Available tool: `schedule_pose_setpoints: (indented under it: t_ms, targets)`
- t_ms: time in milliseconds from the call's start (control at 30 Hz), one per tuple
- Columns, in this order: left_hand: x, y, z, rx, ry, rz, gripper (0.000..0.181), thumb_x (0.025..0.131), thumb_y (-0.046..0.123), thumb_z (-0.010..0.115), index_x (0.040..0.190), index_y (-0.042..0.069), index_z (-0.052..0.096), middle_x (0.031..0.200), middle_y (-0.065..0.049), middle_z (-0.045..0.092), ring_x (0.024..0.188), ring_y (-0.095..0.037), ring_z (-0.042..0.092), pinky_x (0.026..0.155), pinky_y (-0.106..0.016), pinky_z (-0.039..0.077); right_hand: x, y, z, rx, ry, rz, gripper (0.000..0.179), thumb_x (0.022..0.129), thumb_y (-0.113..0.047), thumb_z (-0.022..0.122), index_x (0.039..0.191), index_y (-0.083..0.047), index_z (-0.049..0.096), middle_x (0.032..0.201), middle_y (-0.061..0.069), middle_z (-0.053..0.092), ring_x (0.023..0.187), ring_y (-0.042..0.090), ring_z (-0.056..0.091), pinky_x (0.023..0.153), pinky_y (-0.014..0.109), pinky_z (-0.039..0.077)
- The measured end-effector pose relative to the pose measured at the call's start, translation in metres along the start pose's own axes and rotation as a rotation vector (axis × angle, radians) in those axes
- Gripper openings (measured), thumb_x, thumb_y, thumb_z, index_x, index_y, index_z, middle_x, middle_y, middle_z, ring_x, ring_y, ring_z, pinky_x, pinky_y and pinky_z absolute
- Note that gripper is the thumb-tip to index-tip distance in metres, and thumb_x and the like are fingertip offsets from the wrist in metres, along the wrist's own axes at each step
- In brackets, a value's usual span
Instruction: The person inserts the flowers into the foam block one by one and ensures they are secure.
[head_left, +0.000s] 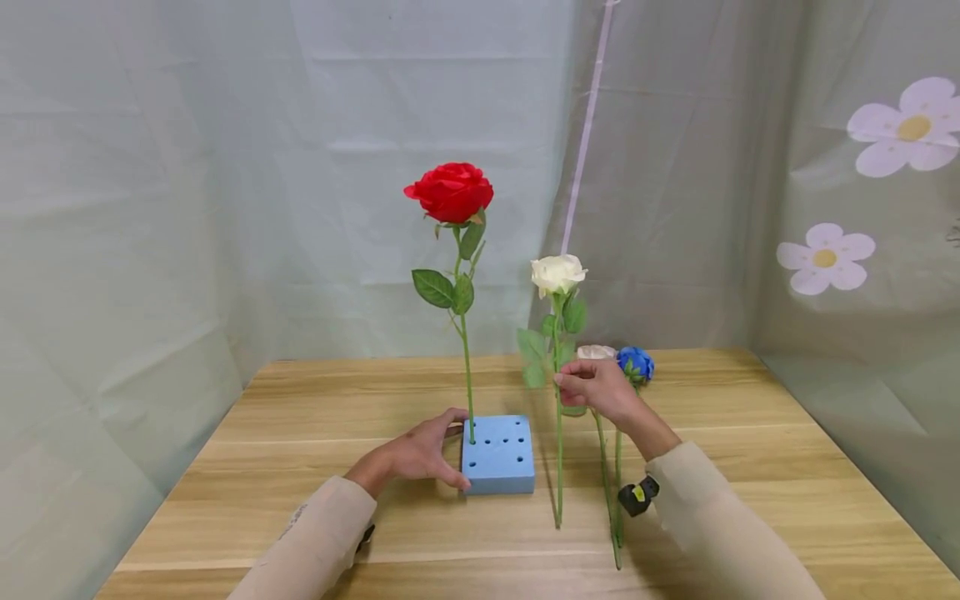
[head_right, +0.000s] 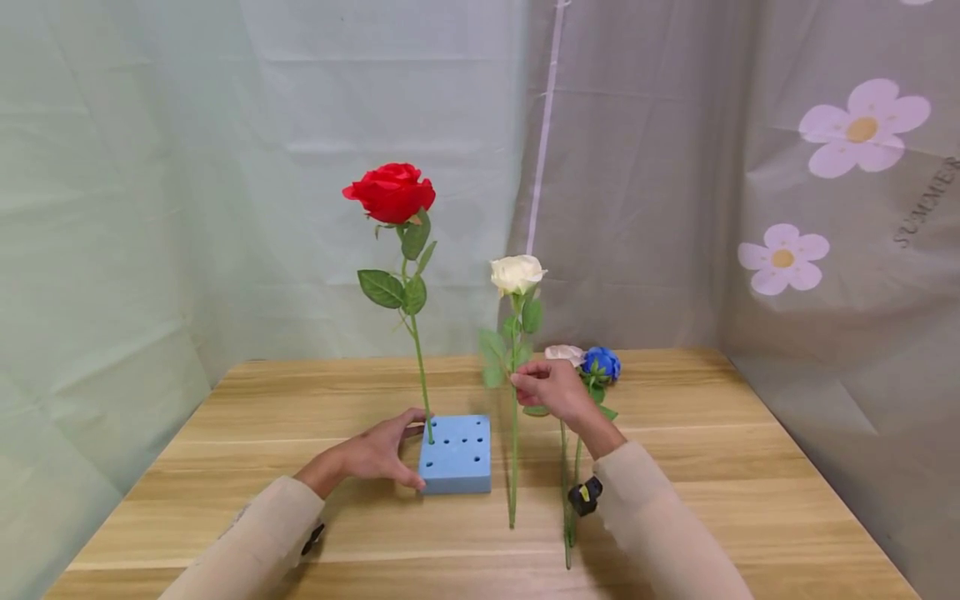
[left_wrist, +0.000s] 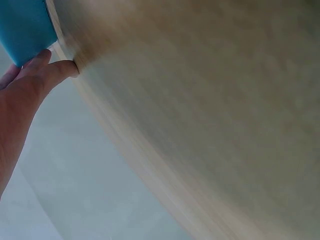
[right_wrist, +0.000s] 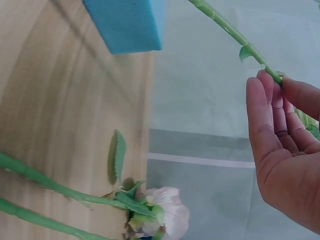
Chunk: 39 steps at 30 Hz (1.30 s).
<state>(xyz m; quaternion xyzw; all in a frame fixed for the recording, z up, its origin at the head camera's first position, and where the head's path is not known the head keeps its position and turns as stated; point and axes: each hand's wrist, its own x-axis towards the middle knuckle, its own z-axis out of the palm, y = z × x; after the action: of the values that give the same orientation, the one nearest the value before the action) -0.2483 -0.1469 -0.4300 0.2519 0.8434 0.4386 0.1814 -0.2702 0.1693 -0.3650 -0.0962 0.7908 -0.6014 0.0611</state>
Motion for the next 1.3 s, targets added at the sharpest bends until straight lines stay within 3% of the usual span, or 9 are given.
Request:
schedule_pose_setpoints:
  t_ms: [200,433,700,933,1300]
  targets:
    - [0.0,0.001,0.0,-0.004,-0.002,-0.002,0.101,0.07,0.016,0.092,0.149,0.001,0.031,0.156,-0.02,0.032,0.143,-0.04,0.033,0.113,-0.054,0.032,0.0,-0.012,-0.002,0.02,0.015,-0.018,0.023,0.099,-0.009,0.063,0.109,0.012,0.062,0.089,0.01,0.068,0.075,0.014,0.068,0.078,0.035,0.059]
    - [0.001,-0.001,0.0,-0.005,-0.004,0.001,0.101,0.07,0.017,0.092,0.149,0.002,0.031,0.155,-0.019,0.033,0.143,-0.04,0.033,0.113,-0.054,0.032,-0.003,-0.025,-0.002,-0.031,0.033,-0.02,0.026,0.1,-0.017,0.063,0.112,0.006,0.064,0.096,0.012,0.069,0.086,0.025,0.069,0.081,0.039,0.057]
    - [0.001,-0.001,0.0,-0.008,-0.001,-0.003,0.101,0.07,0.016,0.092,0.149,0.002,0.031,0.155,-0.019,0.033,0.143,-0.04,0.033,0.112,-0.054,0.032,-0.004,-0.037,0.0,-0.047,0.046,-0.047,0.026,0.1,-0.019,0.064,0.11,0.004,0.066,0.095,0.011,0.07,0.087,0.028,0.069,0.076,0.033,0.056]
    - [0.001,-0.001,-0.001,0.002,-0.004,0.005,0.101,0.07,0.017,0.092,0.149,0.001,0.031,0.155,-0.02,0.033,0.143,-0.041,0.033,0.113,-0.053,0.032,-0.003,-0.049,0.004,-0.051,0.069,-0.064,0.026,0.099,-0.02,0.064,0.109,0.004,0.066,0.098,0.012,0.069,0.088,0.022,0.07,0.081,0.034,0.058]
    - [0.001,-0.001,-0.002,0.011,-0.01,0.014,0.102,0.07,0.018,0.092,0.149,0.0,0.03,0.155,-0.021,0.032,0.143,-0.04,0.033,0.112,-0.054,0.032,0.001,-0.071,0.01,-0.041,0.081,-0.108,0.024,0.099,-0.018,0.064,0.111,0.003,0.066,0.102,0.013,0.069,0.096,0.03,0.07,0.083,0.033,0.057]
